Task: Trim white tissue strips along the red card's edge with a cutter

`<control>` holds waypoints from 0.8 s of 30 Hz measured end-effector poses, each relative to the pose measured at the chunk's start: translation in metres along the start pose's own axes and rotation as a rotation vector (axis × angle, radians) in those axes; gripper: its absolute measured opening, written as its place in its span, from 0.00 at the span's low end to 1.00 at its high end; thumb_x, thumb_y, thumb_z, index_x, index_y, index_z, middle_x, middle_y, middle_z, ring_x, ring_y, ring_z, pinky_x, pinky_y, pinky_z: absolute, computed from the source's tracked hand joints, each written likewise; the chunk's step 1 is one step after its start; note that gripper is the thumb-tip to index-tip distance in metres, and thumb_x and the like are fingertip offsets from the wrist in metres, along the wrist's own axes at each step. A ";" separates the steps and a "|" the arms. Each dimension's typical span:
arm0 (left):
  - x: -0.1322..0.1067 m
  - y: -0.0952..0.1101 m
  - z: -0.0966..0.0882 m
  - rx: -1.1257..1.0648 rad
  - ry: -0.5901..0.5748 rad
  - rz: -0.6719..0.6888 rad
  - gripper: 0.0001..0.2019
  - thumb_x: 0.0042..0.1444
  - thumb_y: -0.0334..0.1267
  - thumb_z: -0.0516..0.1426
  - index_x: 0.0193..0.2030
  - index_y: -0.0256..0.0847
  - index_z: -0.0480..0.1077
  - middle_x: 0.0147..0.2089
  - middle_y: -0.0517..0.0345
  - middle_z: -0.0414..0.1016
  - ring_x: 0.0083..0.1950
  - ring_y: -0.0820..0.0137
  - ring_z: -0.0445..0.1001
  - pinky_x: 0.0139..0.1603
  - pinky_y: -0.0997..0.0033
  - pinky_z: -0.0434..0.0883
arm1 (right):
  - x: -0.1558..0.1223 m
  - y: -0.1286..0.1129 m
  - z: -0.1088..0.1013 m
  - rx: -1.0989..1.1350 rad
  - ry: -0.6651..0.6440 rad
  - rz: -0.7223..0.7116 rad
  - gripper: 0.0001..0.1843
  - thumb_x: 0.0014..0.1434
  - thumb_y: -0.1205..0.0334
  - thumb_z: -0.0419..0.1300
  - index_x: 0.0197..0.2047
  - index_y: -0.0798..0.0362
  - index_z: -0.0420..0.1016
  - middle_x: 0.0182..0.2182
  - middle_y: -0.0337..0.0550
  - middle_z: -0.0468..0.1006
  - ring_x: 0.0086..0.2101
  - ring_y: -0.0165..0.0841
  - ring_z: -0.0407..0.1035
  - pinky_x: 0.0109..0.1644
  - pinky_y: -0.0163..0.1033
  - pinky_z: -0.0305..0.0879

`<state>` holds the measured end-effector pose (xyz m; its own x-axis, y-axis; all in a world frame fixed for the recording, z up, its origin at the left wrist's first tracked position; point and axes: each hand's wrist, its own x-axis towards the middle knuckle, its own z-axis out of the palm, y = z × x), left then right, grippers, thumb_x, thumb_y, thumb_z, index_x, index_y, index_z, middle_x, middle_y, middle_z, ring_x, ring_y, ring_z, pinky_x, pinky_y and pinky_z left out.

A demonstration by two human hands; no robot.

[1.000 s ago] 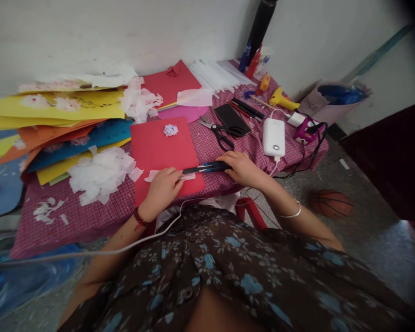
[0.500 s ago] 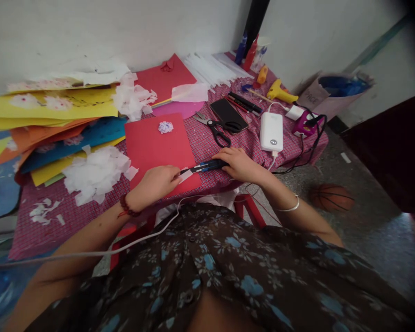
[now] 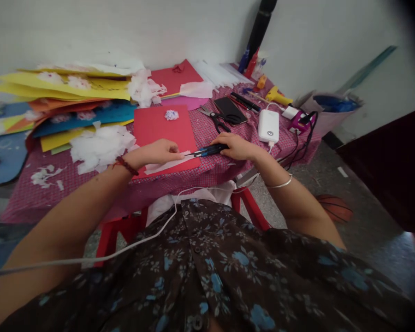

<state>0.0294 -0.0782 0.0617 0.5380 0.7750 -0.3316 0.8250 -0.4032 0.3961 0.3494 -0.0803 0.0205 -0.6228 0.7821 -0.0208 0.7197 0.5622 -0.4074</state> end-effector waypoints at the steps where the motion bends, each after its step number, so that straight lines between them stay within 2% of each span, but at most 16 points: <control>1: 0.001 0.000 -0.002 -0.005 -0.005 0.001 0.19 0.58 0.55 0.55 0.33 0.40 0.72 0.32 0.55 0.75 0.35 0.66 0.71 0.35 0.69 0.60 | 0.000 0.000 0.000 -0.007 0.009 0.006 0.30 0.59 0.71 0.59 0.64 0.51 0.78 0.59 0.51 0.78 0.62 0.46 0.71 0.71 0.53 0.64; 5: 0.000 0.006 -0.007 0.006 0.005 0.019 0.17 0.52 0.55 0.58 0.31 0.41 0.72 0.31 0.56 0.75 0.34 0.66 0.70 0.35 0.69 0.59 | 0.001 -0.006 -0.001 -0.049 0.038 0.010 0.29 0.57 0.73 0.59 0.62 0.53 0.80 0.57 0.52 0.80 0.60 0.47 0.72 0.69 0.55 0.66; 8: 0.001 0.009 -0.004 0.004 0.018 0.042 0.16 0.49 0.54 0.59 0.29 0.42 0.70 0.29 0.57 0.74 0.33 0.66 0.70 0.34 0.70 0.61 | 0.003 -0.008 -0.002 -0.071 0.029 -0.007 0.28 0.56 0.73 0.60 0.60 0.52 0.81 0.55 0.50 0.82 0.58 0.44 0.75 0.67 0.51 0.68; 17: 0.018 -0.004 0.006 -0.071 0.069 0.002 0.16 0.52 0.53 0.56 0.24 0.45 0.60 0.22 0.62 0.57 0.24 0.70 0.58 0.29 0.67 0.54 | 0.004 0.002 0.002 -0.059 0.036 -0.028 0.30 0.58 0.73 0.61 0.63 0.51 0.80 0.56 0.50 0.81 0.59 0.43 0.74 0.68 0.52 0.68; 20: 0.019 -0.007 0.007 -0.058 0.079 -0.015 0.15 0.51 0.51 0.58 0.24 0.45 0.62 0.22 0.62 0.59 0.24 0.70 0.59 0.29 0.67 0.54 | 0.003 0.003 0.001 -0.051 0.034 -0.043 0.29 0.59 0.72 0.61 0.63 0.51 0.80 0.56 0.50 0.82 0.58 0.43 0.74 0.67 0.53 0.68; 24: 0.023 -0.005 0.007 0.031 0.148 -0.017 0.13 0.50 0.47 0.61 0.23 0.43 0.65 0.23 0.60 0.64 0.28 0.68 0.62 0.32 0.66 0.55 | 0.000 0.002 0.001 -0.041 0.040 -0.052 0.30 0.59 0.73 0.61 0.64 0.51 0.80 0.54 0.51 0.82 0.57 0.45 0.74 0.66 0.55 0.69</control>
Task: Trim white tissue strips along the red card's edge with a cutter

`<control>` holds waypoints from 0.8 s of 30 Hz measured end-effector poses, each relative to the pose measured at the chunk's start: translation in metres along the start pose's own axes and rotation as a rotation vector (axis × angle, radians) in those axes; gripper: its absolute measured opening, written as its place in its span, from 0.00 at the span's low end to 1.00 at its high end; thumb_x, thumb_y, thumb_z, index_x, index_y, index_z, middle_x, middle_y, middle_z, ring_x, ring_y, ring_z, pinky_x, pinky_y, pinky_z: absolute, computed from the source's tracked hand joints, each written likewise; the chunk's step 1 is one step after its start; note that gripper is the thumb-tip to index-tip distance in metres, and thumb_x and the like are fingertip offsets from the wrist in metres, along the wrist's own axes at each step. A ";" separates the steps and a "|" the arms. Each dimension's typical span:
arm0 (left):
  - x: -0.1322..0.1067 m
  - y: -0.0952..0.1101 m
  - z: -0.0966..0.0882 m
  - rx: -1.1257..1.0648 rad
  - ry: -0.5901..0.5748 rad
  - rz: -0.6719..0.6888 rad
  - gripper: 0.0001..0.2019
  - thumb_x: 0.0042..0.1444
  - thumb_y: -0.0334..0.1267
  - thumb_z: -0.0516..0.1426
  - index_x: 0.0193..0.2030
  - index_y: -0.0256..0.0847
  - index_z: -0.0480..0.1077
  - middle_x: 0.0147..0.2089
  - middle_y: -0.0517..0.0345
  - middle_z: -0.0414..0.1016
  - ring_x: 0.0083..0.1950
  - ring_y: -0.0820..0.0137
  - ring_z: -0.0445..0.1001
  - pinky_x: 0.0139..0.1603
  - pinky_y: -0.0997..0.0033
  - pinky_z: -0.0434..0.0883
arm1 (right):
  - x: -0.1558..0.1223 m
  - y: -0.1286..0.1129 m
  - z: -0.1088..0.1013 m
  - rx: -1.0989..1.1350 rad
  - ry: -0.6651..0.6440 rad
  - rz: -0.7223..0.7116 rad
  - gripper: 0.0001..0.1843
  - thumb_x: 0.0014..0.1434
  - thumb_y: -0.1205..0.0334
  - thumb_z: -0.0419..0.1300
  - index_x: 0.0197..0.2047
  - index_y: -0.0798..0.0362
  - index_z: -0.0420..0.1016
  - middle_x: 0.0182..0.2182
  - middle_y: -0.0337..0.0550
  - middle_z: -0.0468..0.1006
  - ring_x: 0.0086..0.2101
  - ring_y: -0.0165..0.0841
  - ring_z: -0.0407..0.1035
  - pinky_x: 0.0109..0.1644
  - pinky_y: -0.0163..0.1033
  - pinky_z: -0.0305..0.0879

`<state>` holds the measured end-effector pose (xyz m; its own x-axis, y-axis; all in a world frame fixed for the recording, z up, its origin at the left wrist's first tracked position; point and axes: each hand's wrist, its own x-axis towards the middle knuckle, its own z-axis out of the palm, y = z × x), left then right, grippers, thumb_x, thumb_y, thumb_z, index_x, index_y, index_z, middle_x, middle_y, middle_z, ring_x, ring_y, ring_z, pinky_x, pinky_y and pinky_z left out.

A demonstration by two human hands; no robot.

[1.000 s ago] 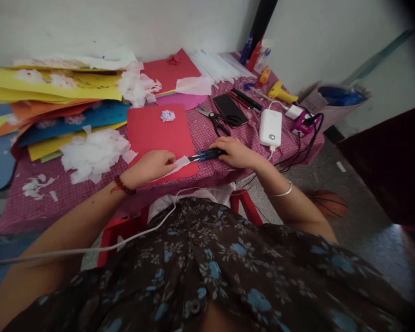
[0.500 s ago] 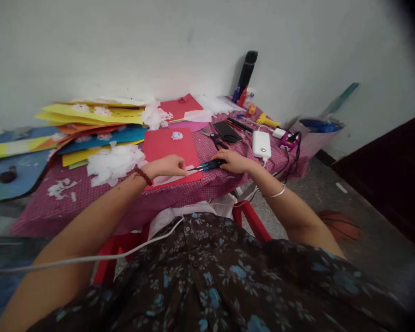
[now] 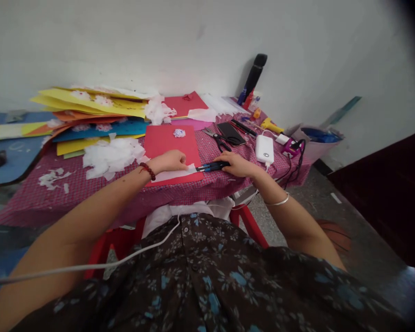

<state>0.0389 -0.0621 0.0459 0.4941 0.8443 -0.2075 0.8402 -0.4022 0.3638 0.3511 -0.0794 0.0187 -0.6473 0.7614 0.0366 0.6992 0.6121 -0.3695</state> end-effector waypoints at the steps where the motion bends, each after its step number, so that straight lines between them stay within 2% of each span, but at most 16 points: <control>1: 0.001 0.001 0.000 0.029 0.020 0.002 0.13 0.51 0.47 0.61 0.23 0.43 0.66 0.24 0.59 0.66 0.29 0.68 0.63 0.33 0.66 0.55 | -0.001 0.000 0.000 0.003 0.001 0.002 0.30 0.59 0.73 0.61 0.64 0.52 0.80 0.54 0.51 0.81 0.57 0.45 0.74 0.66 0.55 0.69; 5: 0.007 0.007 0.001 0.147 0.055 0.029 0.17 0.60 0.52 0.60 0.28 0.41 0.74 0.27 0.53 0.73 0.30 0.64 0.69 0.33 0.64 0.56 | -0.002 0.000 0.000 0.011 -0.007 0.008 0.30 0.59 0.72 0.61 0.64 0.52 0.80 0.54 0.52 0.80 0.57 0.46 0.74 0.67 0.55 0.68; 8: 0.012 0.013 0.003 0.234 0.048 0.051 0.22 0.65 0.56 0.58 0.34 0.38 0.80 0.31 0.46 0.79 0.36 0.58 0.76 0.35 0.64 0.61 | -0.002 0.000 -0.001 0.017 -0.023 0.004 0.30 0.59 0.72 0.60 0.65 0.53 0.79 0.54 0.53 0.80 0.57 0.46 0.74 0.67 0.55 0.69; 11: 0.013 0.017 0.006 0.309 0.049 0.090 0.24 0.70 0.54 0.55 0.42 0.34 0.83 0.42 0.37 0.83 0.47 0.50 0.80 0.43 0.61 0.68 | -0.003 -0.001 -0.004 0.025 -0.042 -0.008 0.30 0.59 0.71 0.60 0.65 0.55 0.79 0.54 0.55 0.80 0.56 0.48 0.74 0.67 0.56 0.69; 13: 0.012 0.016 0.009 0.347 0.063 0.141 0.25 0.72 0.53 0.54 0.50 0.31 0.83 0.53 0.31 0.83 0.56 0.46 0.79 0.53 0.56 0.70 | -0.005 -0.002 -0.004 0.032 -0.050 -0.014 0.29 0.60 0.70 0.60 0.65 0.54 0.79 0.53 0.54 0.80 0.56 0.47 0.74 0.66 0.56 0.69; 15: 0.011 0.013 0.012 0.369 0.077 0.214 0.25 0.74 0.51 0.53 0.61 0.32 0.79 0.65 0.31 0.78 0.67 0.45 0.73 0.66 0.52 0.66 | -0.008 -0.004 -0.004 0.040 -0.053 -0.014 0.29 0.61 0.70 0.60 0.65 0.52 0.79 0.53 0.53 0.80 0.56 0.47 0.74 0.66 0.57 0.69; 18: 0.011 0.004 0.019 0.374 0.089 0.297 0.30 0.76 0.50 0.52 0.78 0.39 0.64 0.81 0.39 0.61 0.81 0.46 0.57 0.79 0.45 0.52 | -0.013 -0.008 -0.003 0.059 -0.053 -0.003 0.29 0.62 0.69 0.59 0.65 0.52 0.79 0.53 0.54 0.79 0.56 0.48 0.73 0.66 0.58 0.68; 21: 0.015 -0.005 0.025 0.351 0.051 0.270 0.33 0.79 0.51 0.48 0.85 0.42 0.51 0.87 0.44 0.46 0.86 0.46 0.47 0.82 0.40 0.45 | -0.017 -0.013 -0.003 0.078 -0.044 0.004 0.29 0.62 0.70 0.58 0.65 0.53 0.79 0.52 0.54 0.79 0.55 0.48 0.73 0.66 0.58 0.68; 24: 0.021 -0.010 0.027 0.335 -0.005 0.239 0.34 0.79 0.53 0.46 0.85 0.43 0.50 0.87 0.45 0.42 0.87 0.47 0.44 0.83 0.40 0.43 | -0.026 -0.020 -0.003 0.080 -0.048 0.025 0.28 0.62 0.70 0.58 0.65 0.53 0.79 0.50 0.53 0.79 0.54 0.47 0.73 0.64 0.57 0.69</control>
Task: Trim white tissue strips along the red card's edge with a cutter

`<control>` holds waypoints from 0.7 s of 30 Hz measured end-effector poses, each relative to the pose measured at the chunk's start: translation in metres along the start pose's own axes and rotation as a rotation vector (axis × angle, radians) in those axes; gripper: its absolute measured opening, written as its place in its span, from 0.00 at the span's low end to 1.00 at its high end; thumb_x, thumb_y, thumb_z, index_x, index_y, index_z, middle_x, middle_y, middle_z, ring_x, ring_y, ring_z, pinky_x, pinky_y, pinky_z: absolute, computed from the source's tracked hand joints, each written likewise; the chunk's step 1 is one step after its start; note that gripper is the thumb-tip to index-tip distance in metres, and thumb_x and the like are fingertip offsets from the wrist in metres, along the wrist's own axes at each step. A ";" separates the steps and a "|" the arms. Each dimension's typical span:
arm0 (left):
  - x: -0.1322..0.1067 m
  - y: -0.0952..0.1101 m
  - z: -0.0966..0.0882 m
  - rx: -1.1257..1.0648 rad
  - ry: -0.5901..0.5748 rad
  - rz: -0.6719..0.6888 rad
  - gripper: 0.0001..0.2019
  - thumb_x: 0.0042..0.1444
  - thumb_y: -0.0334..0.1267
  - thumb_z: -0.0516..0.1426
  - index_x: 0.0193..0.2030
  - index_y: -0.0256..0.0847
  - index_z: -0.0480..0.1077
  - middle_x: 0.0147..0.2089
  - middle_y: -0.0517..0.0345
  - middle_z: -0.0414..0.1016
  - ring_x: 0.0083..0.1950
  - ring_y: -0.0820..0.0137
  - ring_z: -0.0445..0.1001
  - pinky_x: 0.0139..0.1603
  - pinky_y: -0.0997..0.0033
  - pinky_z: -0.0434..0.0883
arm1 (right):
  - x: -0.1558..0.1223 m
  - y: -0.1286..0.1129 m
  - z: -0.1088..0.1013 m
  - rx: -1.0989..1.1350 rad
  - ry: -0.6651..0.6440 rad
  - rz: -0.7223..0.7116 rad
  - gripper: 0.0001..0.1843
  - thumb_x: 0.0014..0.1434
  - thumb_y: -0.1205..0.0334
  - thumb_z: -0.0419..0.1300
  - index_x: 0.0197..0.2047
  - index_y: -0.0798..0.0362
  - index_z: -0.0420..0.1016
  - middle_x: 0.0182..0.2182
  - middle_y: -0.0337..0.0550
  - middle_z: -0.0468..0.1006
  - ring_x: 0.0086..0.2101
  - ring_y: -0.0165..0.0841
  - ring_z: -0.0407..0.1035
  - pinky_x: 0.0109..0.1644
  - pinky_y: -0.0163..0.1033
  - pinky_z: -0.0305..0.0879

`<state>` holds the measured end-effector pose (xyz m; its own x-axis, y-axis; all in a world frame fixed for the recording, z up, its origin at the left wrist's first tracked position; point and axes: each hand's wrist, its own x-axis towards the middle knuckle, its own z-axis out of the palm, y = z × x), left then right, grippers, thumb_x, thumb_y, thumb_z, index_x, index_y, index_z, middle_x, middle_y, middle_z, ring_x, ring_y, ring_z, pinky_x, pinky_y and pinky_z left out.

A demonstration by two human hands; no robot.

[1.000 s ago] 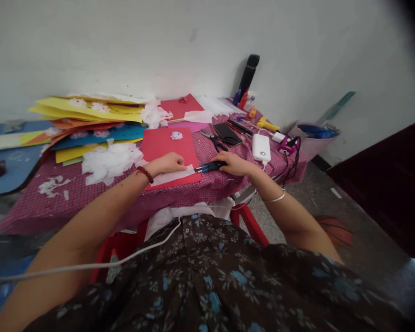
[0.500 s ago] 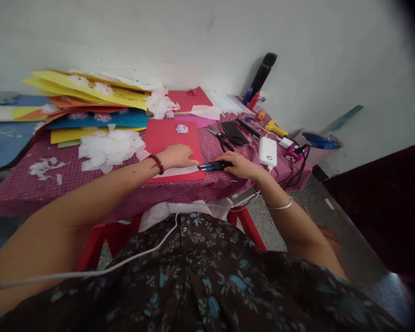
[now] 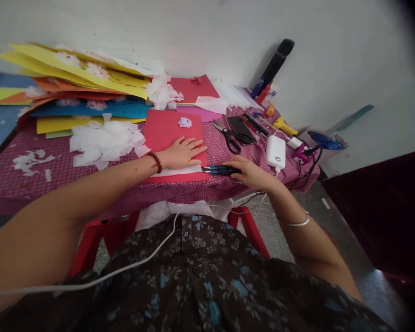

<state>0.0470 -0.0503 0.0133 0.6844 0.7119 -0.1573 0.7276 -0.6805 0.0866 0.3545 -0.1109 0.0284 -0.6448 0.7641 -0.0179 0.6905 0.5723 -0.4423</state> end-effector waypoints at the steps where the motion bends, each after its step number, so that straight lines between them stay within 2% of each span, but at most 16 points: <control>1: 0.001 -0.001 0.000 -0.001 -0.010 0.002 0.34 0.79 0.53 0.46 0.85 0.43 0.50 0.88 0.45 0.42 0.87 0.47 0.43 0.83 0.40 0.43 | -0.004 -0.003 0.001 -0.001 0.000 0.013 0.28 0.63 0.70 0.58 0.65 0.52 0.79 0.50 0.52 0.79 0.53 0.47 0.73 0.64 0.57 0.70; 6: 0.001 -0.001 0.000 -0.016 -0.007 0.003 0.34 0.78 0.53 0.47 0.85 0.43 0.51 0.87 0.45 0.43 0.87 0.45 0.43 0.83 0.38 0.43 | -0.030 -0.017 0.010 -0.028 0.051 0.090 0.27 0.64 0.68 0.59 0.66 0.50 0.79 0.48 0.52 0.79 0.49 0.46 0.74 0.60 0.55 0.72; 10: 0.002 -0.002 -0.002 -0.063 -0.004 0.001 0.34 0.77 0.55 0.48 0.84 0.44 0.53 0.87 0.45 0.44 0.87 0.46 0.43 0.83 0.38 0.42 | -0.039 -0.021 0.015 -0.006 0.086 0.112 0.27 0.63 0.69 0.60 0.65 0.51 0.80 0.49 0.53 0.79 0.51 0.47 0.74 0.61 0.57 0.72; 12: 0.002 -0.006 -0.006 -0.117 -0.026 0.002 0.34 0.77 0.55 0.46 0.83 0.45 0.54 0.87 0.47 0.45 0.87 0.48 0.43 0.83 0.40 0.41 | -0.038 -0.020 0.015 0.018 0.094 0.122 0.27 0.63 0.69 0.60 0.64 0.53 0.80 0.49 0.54 0.79 0.51 0.48 0.75 0.61 0.58 0.72; 14: 0.001 -0.014 -0.011 -0.203 -0.045 0.015 0.32 0.79 0.53 0.41 0.82 0.43 0.56 0.86 0.48 0.48 0.87 0.53 0.44 0.84 0.46 0.42 | -0.037 -0.019 0.015 0.037 0.101 0.126 0.27 0.63 0.69 0.60 0.64 0.54 0.79 0.49 0.55 0.79 0.51 0.49 0.75 0.62 0.60 0.72; 16: -0.004 -0.023 -0.016 -0.283 -0.047 0.058 0.32 0.79 0.50 0.35 0.80 0.39 0.59 0.85 0.48 0.54 0.85 0.61 0.49 0.84 0.54 0.45 | -0.037 -0.019 0.015 0.052 0.109 0.122 0.26 0.64 0.68 0.60 0.64 0.54 0.79 0.49 0.55 0.79 0.51 0.49 0.75 0.61 0.61 0.73; 18: -0.013 -0.030 -0.018 -0.318 -0.031 0.107 0.33 0.79 0.49 0.34 0.78 0.37 0.63 0.82 0.48 0.60 0.84 0.64 0.54 0.84 0.58 0.47 | -0.038 -0.020 0.014 0.068 0.120 0.119 0.25 0.64 0.68 0.59 0.64 0.54 0.79 0.49 0.55 0.79 0.50 0.49 0.75 0.60 0.60 0.73; 21: -0.031 -0.033 -0.015 -0.277 -0.014 0.097 0.33 0.78 0.54 0.39 0.77 0.37 0.66 0.83 0.46 0.59 0.84 0.59 0.53 0.84 0.53 0.47 | -0.041 -0.021 0.014 0.104 0.137 0.117 0.24 0.66 0.69 0.58 0.64 0.51 0.78 0.49 0.54 0.79 0.50 0.47 0.76 0.59 0.59 0.74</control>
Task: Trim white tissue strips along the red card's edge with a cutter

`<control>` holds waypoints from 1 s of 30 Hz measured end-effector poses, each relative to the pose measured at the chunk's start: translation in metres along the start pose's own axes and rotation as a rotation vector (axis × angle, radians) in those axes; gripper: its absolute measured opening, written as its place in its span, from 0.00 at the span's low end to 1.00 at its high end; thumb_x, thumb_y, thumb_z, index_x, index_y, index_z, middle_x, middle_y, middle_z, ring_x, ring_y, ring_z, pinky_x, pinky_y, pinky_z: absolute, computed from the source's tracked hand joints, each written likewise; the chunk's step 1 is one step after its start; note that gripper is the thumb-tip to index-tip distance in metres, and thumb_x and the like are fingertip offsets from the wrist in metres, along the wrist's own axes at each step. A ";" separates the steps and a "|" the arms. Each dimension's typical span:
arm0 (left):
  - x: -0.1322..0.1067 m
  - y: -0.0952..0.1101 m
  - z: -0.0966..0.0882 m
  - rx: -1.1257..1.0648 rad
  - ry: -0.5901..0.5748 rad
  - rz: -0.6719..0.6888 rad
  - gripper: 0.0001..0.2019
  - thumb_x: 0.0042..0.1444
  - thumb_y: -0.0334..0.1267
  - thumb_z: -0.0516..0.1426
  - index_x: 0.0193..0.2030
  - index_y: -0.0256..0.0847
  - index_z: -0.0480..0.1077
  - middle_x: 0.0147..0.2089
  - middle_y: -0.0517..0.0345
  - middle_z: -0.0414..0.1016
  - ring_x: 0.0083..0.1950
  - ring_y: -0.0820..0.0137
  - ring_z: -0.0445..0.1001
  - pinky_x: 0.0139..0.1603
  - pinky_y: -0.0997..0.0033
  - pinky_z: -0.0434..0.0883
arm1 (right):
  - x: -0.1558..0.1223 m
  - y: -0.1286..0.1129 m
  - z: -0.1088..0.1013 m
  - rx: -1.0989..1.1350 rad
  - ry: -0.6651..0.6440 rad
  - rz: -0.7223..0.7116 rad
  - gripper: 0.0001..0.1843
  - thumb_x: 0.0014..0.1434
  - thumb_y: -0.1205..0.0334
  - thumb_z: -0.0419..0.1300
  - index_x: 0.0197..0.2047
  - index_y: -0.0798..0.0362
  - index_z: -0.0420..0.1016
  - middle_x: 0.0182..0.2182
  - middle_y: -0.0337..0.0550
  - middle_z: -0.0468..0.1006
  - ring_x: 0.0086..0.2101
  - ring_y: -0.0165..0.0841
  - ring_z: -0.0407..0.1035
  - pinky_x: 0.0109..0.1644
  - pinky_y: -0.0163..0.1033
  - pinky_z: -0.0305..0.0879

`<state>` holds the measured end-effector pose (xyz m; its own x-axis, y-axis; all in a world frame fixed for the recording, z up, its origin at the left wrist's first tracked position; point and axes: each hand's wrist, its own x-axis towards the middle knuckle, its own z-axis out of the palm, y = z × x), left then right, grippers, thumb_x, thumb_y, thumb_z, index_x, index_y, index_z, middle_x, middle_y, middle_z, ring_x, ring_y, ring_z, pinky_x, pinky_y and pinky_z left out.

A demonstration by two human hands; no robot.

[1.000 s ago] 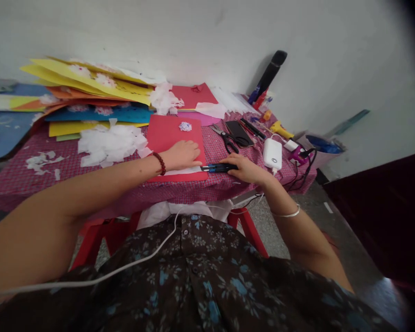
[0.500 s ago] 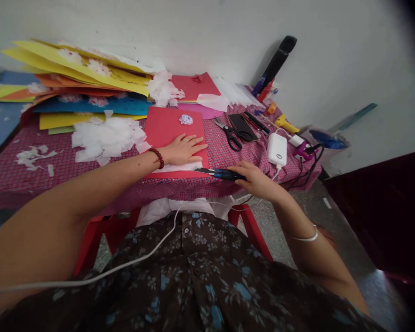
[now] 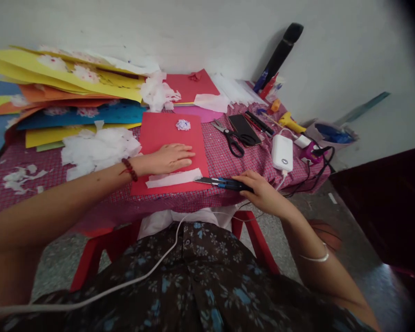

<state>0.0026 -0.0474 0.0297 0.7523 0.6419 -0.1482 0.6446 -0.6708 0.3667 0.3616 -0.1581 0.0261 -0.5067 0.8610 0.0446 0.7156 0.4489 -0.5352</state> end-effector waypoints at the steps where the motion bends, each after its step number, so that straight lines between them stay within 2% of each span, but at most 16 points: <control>1: -0.006 0.000 0.003 0.030 0.000 -0.022 0.33 0.78 0.55 0.41 0.77 0.37 0.65 0.84 0.45 0.56 0.85 0.57 0.52 0.84 0.50 0.47 | -0.001 0.000 0.000 0.013 0.001 0.002 0.24 0.66 0.69 0.58 0.64 0.51 0.78 0.49 0.54 0.79 0.50 0.47 0.76 0.59 0.59 0.74; 5: -0.027 0.004 0.010 0.126 -0.036 -0.062 0.34 0.78 0.58 0.43 0.80 0.42 0.62 0.86 0.47 0.49 0.86 0.53 0.47 0.85 0.42 0.43 | -0.002 -0.001 -0.003 0.018 0.000 0.021 0.23 0.68 0.69 0.58 0.64 0.51 0.78 0.50 0.54 0.79 0.50 0.46 0.76 0.58 0.58 0.75; 7: -0.035 0.005 0.009 0.117 -0.069 -0.035 0.36 0.77 0.62 0.44 0.81 0.42 0.62 0.86 0.48 0.49 0.87 0.53 0.47 0.85 0.41 0.43 | -0.002 -0.001 -0.003 0.000 0.002 0.030 0.23 0.68 0.69 0.57 0.64 0.52 0.78 0.50 0.55 0.79 0.50 0.46 0.76 0.58 0.58 0.76; 10: -0.048 0.012 0.009 0.082 -0.088 0.005 0.42 0.71 0.69 0.50 0.80 0.41 0.63 0.85 0.46 0.52 0.86 0.48 0.50 0.84 0.38 0.48 | -0.003 -0.002 -0.004 -0.021 -0.010 0.042 0.23 0.70 0.68 0.57 0.65 0.52 0.77 0.51 0.56 0.79 0.51 0.47 0.76 0.58 0.59 0.76; 12: -0.057 0.022 0.013 0.089 -0.035 0.012 0.44 0.65 0.69 0.57 0.78 0.41 0.66 0.84 0.42 0.56 0.84 0.42 0.54 0.82 0.32 0.50 | -0.004 -0.002 -0.004 -0.031 -0.022 0.049 0.23 0.70 0.67 0.57 0.65 0.50 0.77 0.52 0.56 0.80 0.52 0.48 0.76 0.59 0.59 0.76; 14: -0.066 0.033 0.021 0.116 0.079 -0.001 0.35 0.64 0.59 0.63 0.73 0.43 0.73 0.81 0.41 0.62 0.82 0.40 0.59 0.82 0.30 0.51 | -0.005 -0.003 -0.004 -0.038 -0.023 0.062 0.23 0.71 0.66 0.57 0.66 0.48 0.76 0.53 0.55 0.80 0.53 0.48 0.76 0.59 0.59 0.76; 17: -0.074 0.044 0.030 0.131 0.259 -0.018 0.17 0.67 0.45 0.61 0.59 0.44 0.81 0.74 0.43 0.73 0.77 0.44 0.67 0.81 0.34 0.57 | -0.005 -0.005 -0.006 -0.040 -0.032 0.082 0.24 0.71 0.65 0.56 0.67 0.45 0.76 0.54 0.53 0.80 0.53 0.48 0.76 0.59 0.59 0.76; 19: -0.073 0.044 0.030 0.101 0.310 -0.006 0.12 0.71 0.42 0.56 0.49 0.44 0.81 0.67 0.43 0.78 0.71 0.46 0.72 0.77 0.35 0.62 | -0.004 -0.006 -0.007 -0.038 -0.045 0.087 0.24 0.71 0.65 0.56 0.67 0.44 0.76 0.53 0.52 0.79 0.52 0.47 0.76 0.59 0.58 0.76; 23: -0.063 0.033 0.021 -0.022 0.237 -0.047 0.16 0.72 0.42 0.52 0.37 0.41 0.76 0.56 0.44 0.81 0.59 0.53 0.77 0.64 0.45 0.73 | -0.001 -0.007 -0.009 -0.026 -0.066 0.077 0.24 0.71 0.65 0.57 0.67 0.45 0.76 0.52 0.52 0.79 0.52 0.46 0.76 0.59 0.57 0.75; 26: -0.055 0.026 0.015 -0.050 0.174 -0.109 0.13 0.69 0.43 0.55 0.37 0.40 0.74 0.54 0.45 0.80 0.56 0.54 0.77 0.57 0.51 0.74 | 0.000 -0.006 -0.009 -0.016 -0.065 0.066 0.24 0.70 0.66 0.57 0.67 0.46 0.75 0.53 0.53 0.79 0.52 0.47 0.75 0.59 0.58 0.75; 30: -0.048 0.021 0.010 -0.022 0.126 -0.141 0.09 0.67 0.42 0.58 0.38 0.40 0.74 0.53 0.45 0.79 0.55 0.55 0.76 0.57 0.56 0.72 | -0.002 -0.005 -0.006 -0.021 -0.043 0.060 0.23 0.71 0.66 0.57 0.67 0.46 0.75 0.53 0.53 0.78 0.52 0.47 0.75 0.59 0.59 0.75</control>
<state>-0.0187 -0.0959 0.0352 0.6310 0.7713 -0.0832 0.7381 -0.5639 0.3704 0.3617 -0.1606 0.0343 -0.4822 0.8757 -0.0237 0.7553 0.4018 -0.5177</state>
